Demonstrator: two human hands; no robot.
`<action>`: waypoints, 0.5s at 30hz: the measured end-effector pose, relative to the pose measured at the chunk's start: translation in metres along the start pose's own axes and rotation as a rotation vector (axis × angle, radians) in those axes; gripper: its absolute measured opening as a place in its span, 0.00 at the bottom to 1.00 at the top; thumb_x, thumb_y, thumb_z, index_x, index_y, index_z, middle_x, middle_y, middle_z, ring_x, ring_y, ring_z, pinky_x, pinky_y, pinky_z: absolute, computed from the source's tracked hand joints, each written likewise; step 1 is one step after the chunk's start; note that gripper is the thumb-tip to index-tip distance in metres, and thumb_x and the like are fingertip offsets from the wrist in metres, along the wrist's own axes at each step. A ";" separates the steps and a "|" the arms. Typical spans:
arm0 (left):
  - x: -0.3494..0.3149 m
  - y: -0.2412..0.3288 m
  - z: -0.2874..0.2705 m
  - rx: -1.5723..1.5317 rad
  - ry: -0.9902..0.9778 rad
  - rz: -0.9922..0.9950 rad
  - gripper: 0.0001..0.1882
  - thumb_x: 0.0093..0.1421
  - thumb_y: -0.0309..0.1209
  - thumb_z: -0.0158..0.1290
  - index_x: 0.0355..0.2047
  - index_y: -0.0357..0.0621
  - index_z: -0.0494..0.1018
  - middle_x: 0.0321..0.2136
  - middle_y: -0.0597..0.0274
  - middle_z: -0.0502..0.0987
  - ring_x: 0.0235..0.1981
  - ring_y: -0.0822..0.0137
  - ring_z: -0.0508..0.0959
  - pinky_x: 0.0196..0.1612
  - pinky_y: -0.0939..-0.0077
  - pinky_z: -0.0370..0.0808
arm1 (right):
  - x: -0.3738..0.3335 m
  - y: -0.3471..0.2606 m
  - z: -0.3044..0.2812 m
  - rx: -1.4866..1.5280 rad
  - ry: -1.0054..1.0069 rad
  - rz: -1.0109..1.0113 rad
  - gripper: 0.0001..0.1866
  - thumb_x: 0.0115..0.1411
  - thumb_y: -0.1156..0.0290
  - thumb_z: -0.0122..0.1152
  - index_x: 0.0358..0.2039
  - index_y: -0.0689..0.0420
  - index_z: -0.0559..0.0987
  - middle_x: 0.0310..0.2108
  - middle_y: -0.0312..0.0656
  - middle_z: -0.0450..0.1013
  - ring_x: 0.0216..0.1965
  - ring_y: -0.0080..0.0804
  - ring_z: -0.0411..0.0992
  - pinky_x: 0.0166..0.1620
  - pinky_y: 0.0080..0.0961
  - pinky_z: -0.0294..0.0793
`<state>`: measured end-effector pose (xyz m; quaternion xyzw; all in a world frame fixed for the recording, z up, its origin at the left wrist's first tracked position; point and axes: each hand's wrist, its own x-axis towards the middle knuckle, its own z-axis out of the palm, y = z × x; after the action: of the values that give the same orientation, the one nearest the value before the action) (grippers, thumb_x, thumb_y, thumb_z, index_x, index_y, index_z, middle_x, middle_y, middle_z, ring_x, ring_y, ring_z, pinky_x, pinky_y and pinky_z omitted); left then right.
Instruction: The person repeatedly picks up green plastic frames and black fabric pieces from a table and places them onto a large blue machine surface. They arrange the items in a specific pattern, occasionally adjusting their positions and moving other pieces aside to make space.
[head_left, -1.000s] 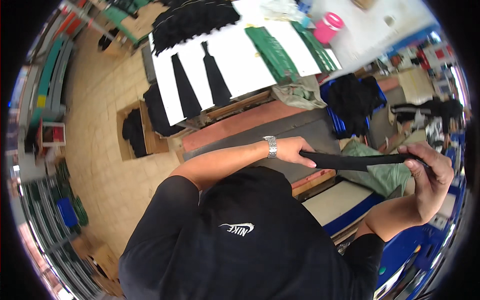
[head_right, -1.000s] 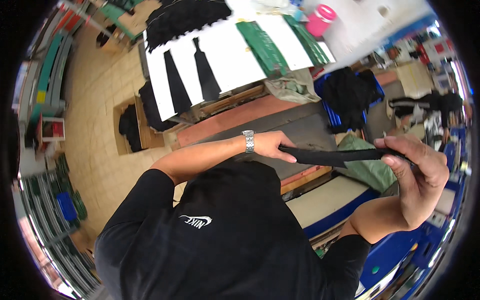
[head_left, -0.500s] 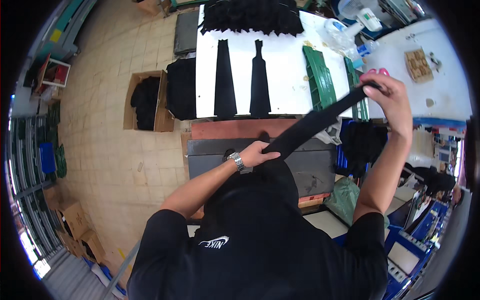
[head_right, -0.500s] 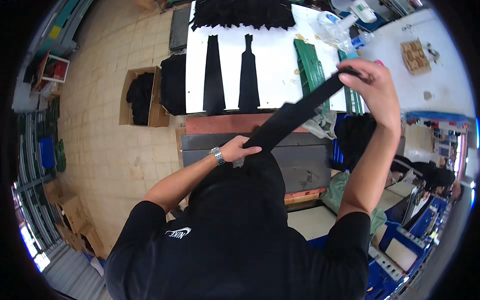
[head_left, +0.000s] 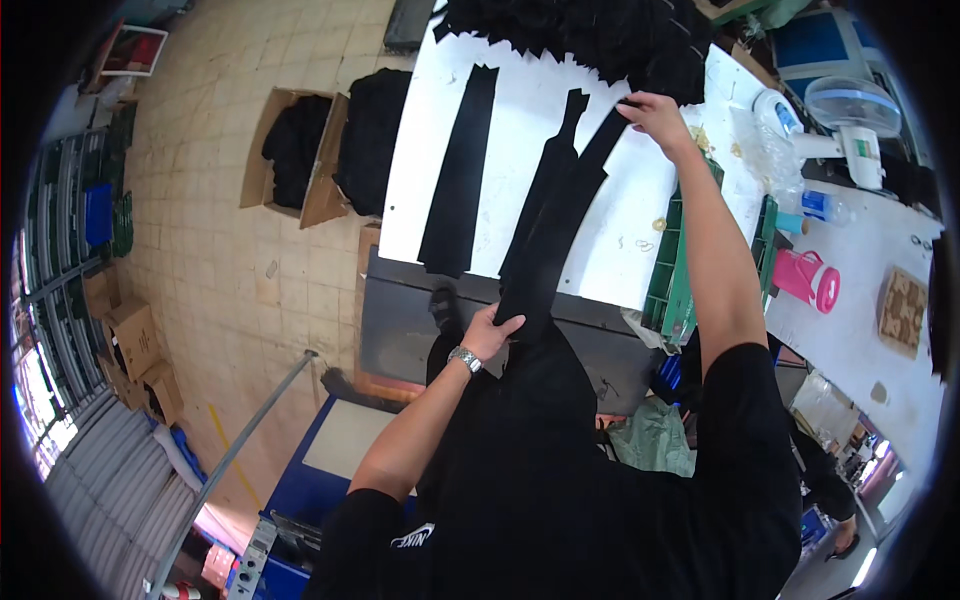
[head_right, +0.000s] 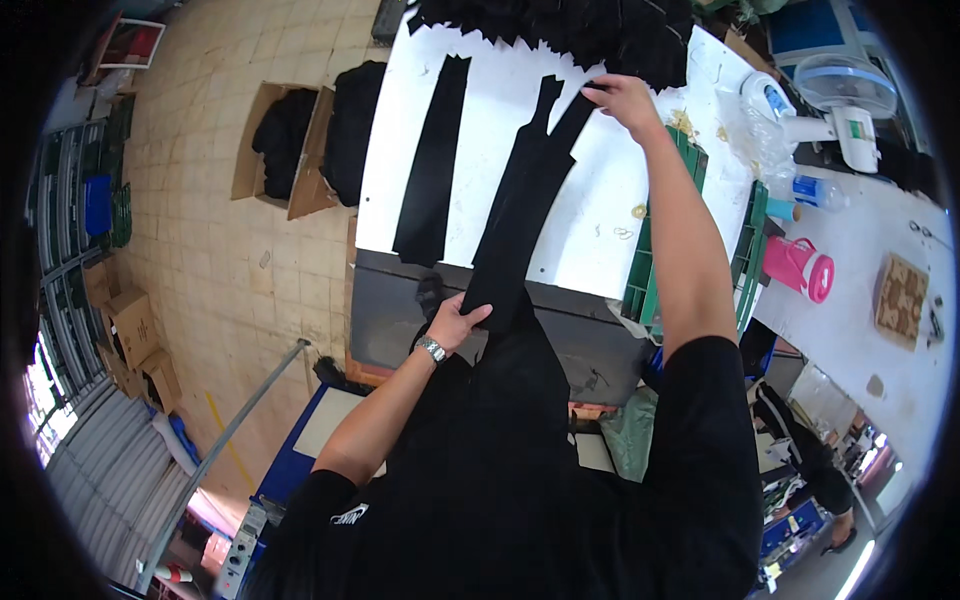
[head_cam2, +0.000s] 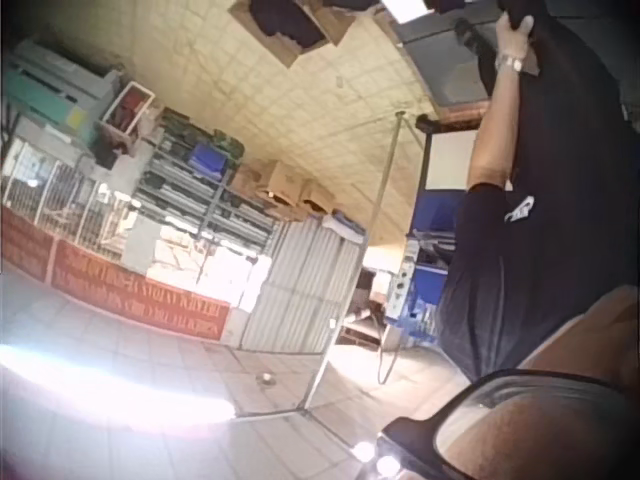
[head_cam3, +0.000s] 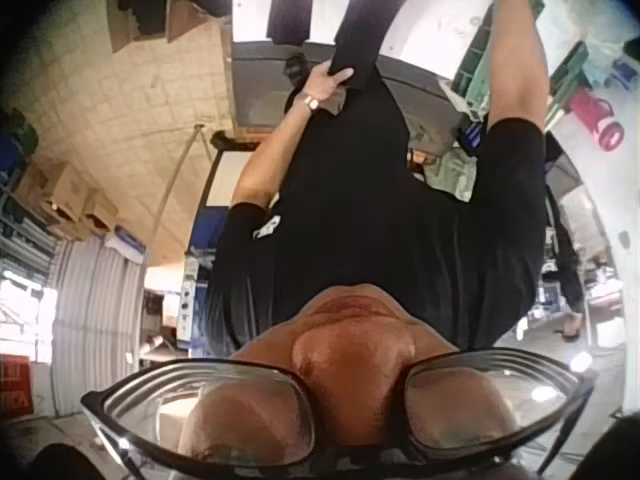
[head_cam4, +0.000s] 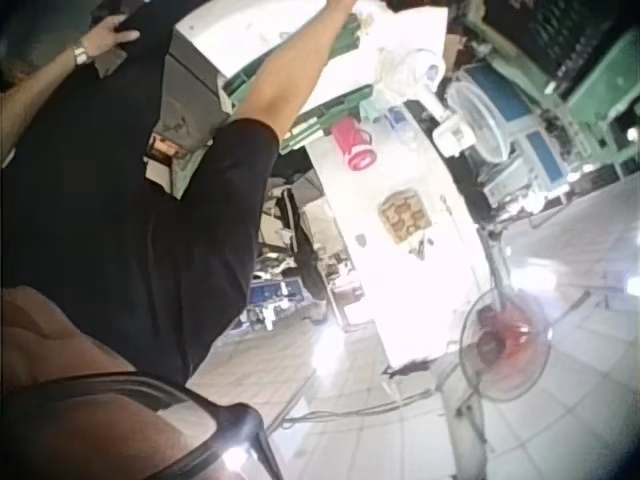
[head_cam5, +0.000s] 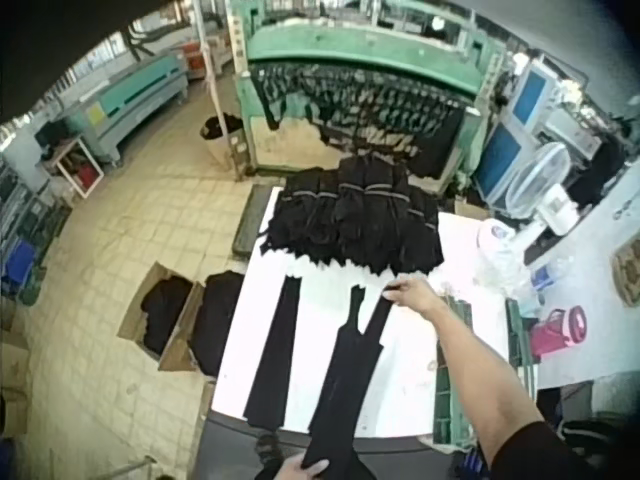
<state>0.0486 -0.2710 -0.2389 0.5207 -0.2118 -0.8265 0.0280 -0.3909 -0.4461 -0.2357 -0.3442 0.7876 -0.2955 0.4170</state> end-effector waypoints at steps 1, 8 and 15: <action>0.013 -0.006 0.002 -0.016 0.049 -0.001 0.20 0.63 0.32 0.64 0.53 0.41 0.75 0.43 0.62 0.83 0.41 0.71 0.83 0.39 0.73 0.80 | 0.022 0.012 0.013 0.023 -0.020 -0.003 0.20 0.59 0.67 0.73 0.49 0.65 0.82 0.32 0.38 0.79 0.32 0.23 0.76 0.36 0.22 0.77; 0.081 0.002 0.014 -0.063 0.161 -0.133 0.20 0.63 0.33 0.64 0.53 0.40 0.75 0.45 0.60 0.82 0.42 0.66 0.83 0.44 0.69 0.83 | 0.125 0.080 0.065 -0.101 -0.058 -0.101 0.18 0.58 0.65 0.73 0.46 0.61 0.84 0.30 0.39 0.79 0.30 0.25 0.73 0.39 0.26 0.75; 0.098 -0.017 -0.031 0.050 0.266 -0.362 0.17 0.66 0.37 0.60 0.47 0.35 0.77 0.39 0.55 0.84 0.37 0.66 0.84 0.40 0.68 0.83 | 0.136 0.091 0.096 -0.290 0.164 -0.293 0.25 0.53 0.57 0.76 0.49 0.53 0.83 0.44 0.49 0.79 0.40 0.43 0.80 0.48 0.35 0.79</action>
<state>0.0337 -0.2917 -0.3402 0.6552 -0.1295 -0.7367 -0.1061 -0.3917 -0.5165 -0.4113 -0.4863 0.7946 -0.2637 0.2502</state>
